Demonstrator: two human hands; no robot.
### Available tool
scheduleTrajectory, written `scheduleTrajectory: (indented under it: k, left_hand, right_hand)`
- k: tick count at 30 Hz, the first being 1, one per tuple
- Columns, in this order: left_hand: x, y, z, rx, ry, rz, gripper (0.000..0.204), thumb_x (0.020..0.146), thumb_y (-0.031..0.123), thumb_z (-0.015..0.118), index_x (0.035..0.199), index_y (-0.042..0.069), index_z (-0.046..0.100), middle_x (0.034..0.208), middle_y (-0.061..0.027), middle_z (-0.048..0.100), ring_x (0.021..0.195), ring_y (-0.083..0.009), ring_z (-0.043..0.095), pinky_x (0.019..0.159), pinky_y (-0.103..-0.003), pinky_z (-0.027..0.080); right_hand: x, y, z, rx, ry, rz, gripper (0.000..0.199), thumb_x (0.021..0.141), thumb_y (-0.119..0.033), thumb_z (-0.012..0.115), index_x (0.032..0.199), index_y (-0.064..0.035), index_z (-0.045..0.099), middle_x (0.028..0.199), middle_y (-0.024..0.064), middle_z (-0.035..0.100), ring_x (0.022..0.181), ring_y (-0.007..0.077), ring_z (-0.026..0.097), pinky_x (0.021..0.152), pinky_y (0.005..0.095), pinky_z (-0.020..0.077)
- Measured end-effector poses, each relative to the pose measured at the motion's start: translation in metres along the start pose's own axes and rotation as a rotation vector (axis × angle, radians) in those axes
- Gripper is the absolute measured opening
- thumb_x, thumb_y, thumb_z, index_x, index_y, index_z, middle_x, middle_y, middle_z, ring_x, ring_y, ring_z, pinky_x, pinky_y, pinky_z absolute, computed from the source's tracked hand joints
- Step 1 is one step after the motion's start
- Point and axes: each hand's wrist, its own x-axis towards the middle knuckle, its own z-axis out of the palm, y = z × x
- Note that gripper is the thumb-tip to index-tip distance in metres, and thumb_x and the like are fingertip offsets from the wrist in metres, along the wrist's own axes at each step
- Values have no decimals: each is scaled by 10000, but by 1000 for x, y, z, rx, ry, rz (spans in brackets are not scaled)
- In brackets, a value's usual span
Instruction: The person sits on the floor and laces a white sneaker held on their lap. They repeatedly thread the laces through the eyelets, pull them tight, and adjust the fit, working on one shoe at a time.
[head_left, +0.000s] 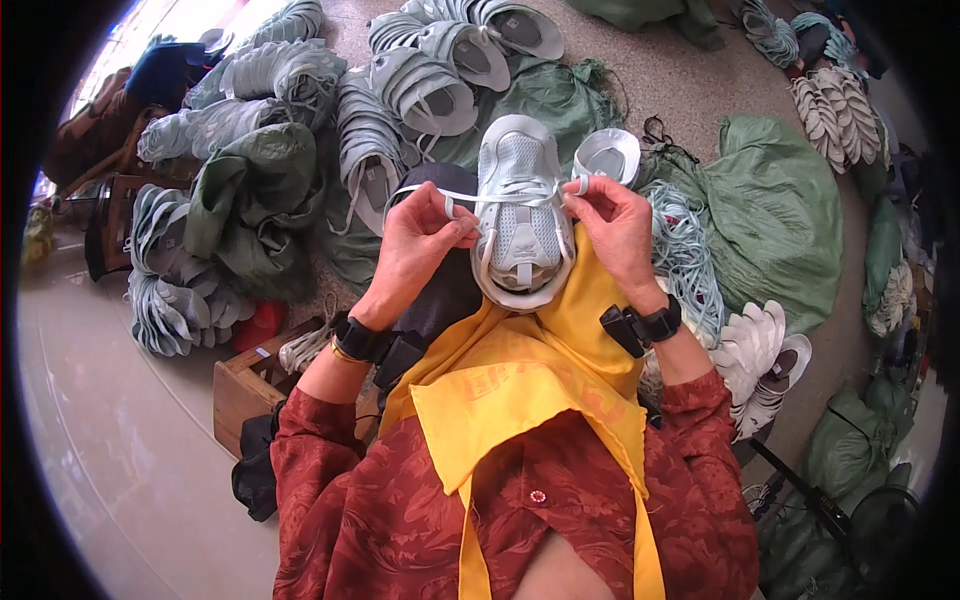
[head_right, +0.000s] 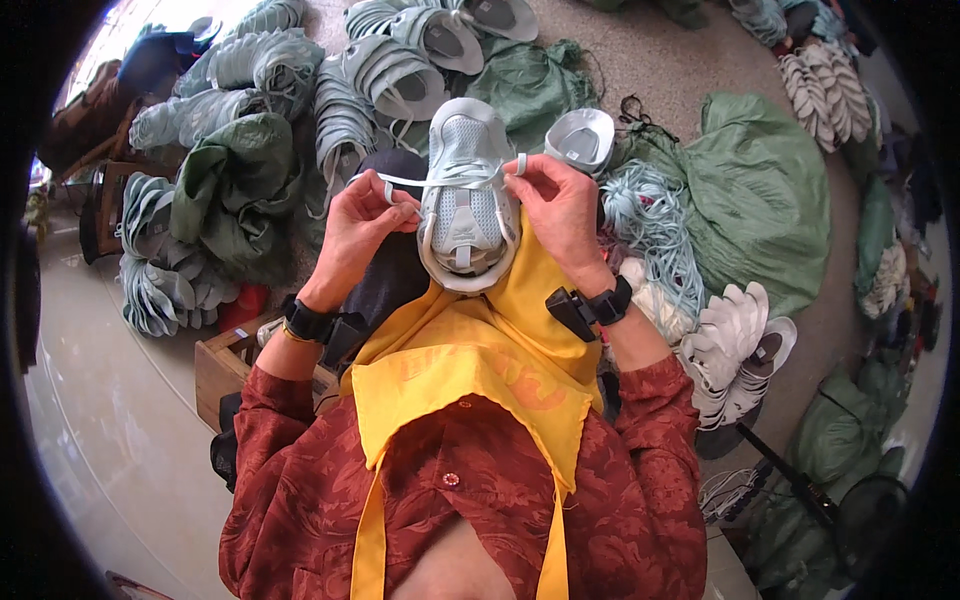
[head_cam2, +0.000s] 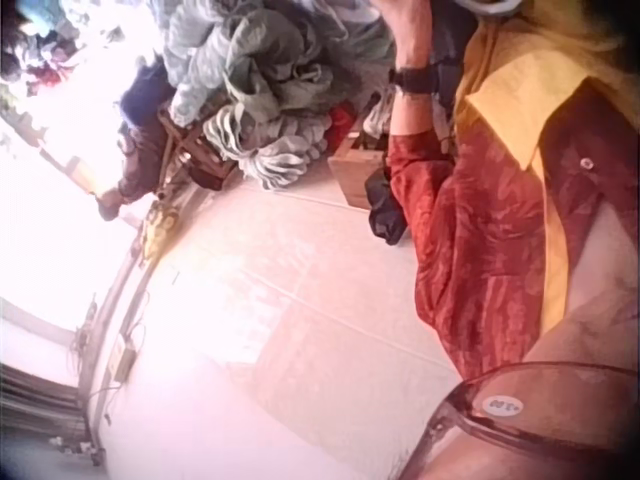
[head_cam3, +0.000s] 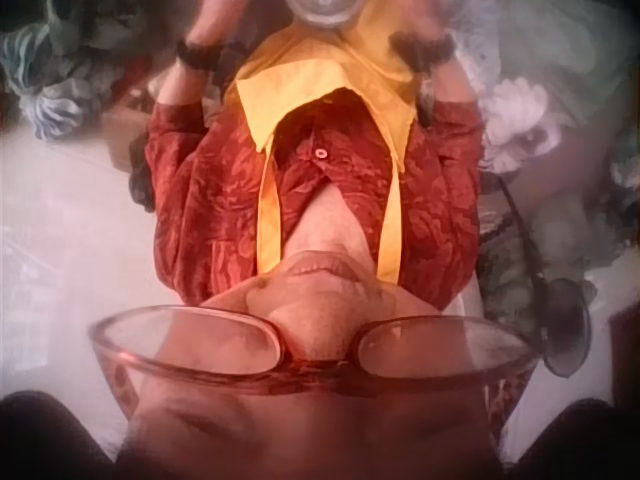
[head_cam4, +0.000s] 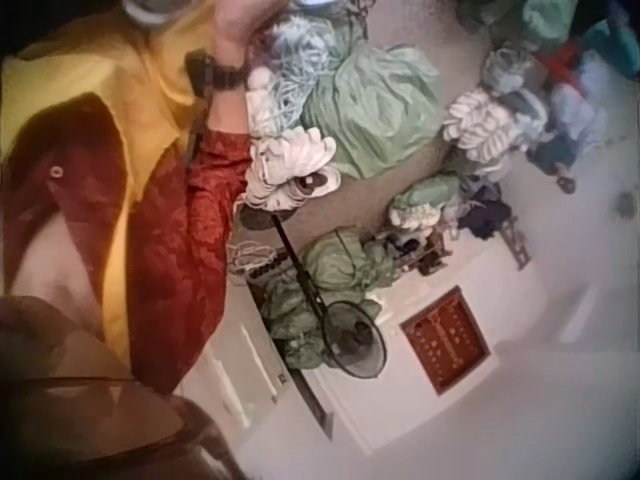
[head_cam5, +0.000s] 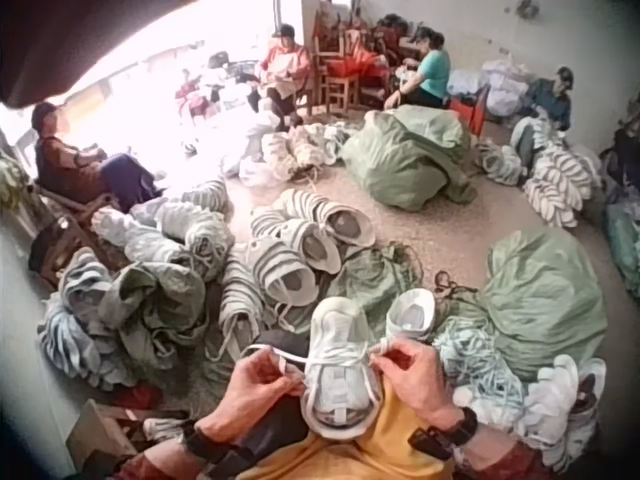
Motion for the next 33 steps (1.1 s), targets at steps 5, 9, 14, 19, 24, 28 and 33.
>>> scheduleTrajectory:
  k: [5, 9, 14, 19, 24, 28, 33]
  left_hand:
    - [6, -1, 1, 45, 39, 19, 192, 983, -8, 670, 929, 59, 498, 973, -87, 713, 915, -136, 711, 810, -269, 604]
    - [15, -2, 4, 101, 95, 78, 198, 981, -13, 670, 922, 53, 493, 976, -81, 714, 910, -126, 712, 833, -265, 603]
    - [21, -8, 10, 191, 122, 113, 212, 967, -38, 675, 907, 46, 490, 962, -76, 716, 902, -112, 706, 837, -254, 601]
    - [19, -11, 16, 389, 196, 206, 257, 922, -43, 723, 862, 38, 486, 912, -56, 714, 881, -76, 679, 798, -248, 590]
    - [13, -1, 30, 605, 241, 225, 276, 890, -7, 755, 844, 35, 486, 840, -29, 709, 795, -50, 651, 708, -228, 556]
    - [20, -6, 21, 564, 243, 112, 267, 890, 27, 755, 839, 41, 492, 808, -19, 703, 742, -40, 630, 656, -216, 522]
    - [21, -8, 23, 609, 272, 100, 280, 872, 36, 768, 828, 41, 491, 776, -10, 673, 714, -36, 608, 632, -222, 506]
  right_hand:
    - [-4, -4, 5, -77, -27, -25, 84, 909, -10, 750, 993, -15, 748, 874, -1, 759, 785, 59, 694, 735, 233, 554]
    - [-4, -1, 4, -22, -32, 0, 88, 913, -6, 748, 1000, -6, 740, 876, -5, 752, 789, 43, 677, 739, 222, 545]
    - [-4, 2, 3, -25, -35, -13, 95, 911, 5, 746, 1004, -3, 732, 867, -8, 742, 777, 35, 666, 718, 217, 538]
    - [-5, 3, 4, -51, -18, -43, 92, 908, 5, 749, 997, -7, 729, 867, 1, 743, 769, 38, 667, 705, 219, 538]
    - [-5, 3, 5, -44, -3, -42, 117, 903, -5, 761, 1013, -9, 722, 875, 3, 740, 763, 49, 673, 705, 225, 543]
    - [-5, 6, 5, -28, 44, -49, 125, 891, -11, 778, 990, -12, 702, 865, 4, 714, 755, 65, 673, 694, 239, 549]
    - [-8, -3, 4, -232, 83, -135, 141, 861, -13, 798, 948, -6, 686, 847, 47, 687, 738, 121, 689, 676, 275, 556]
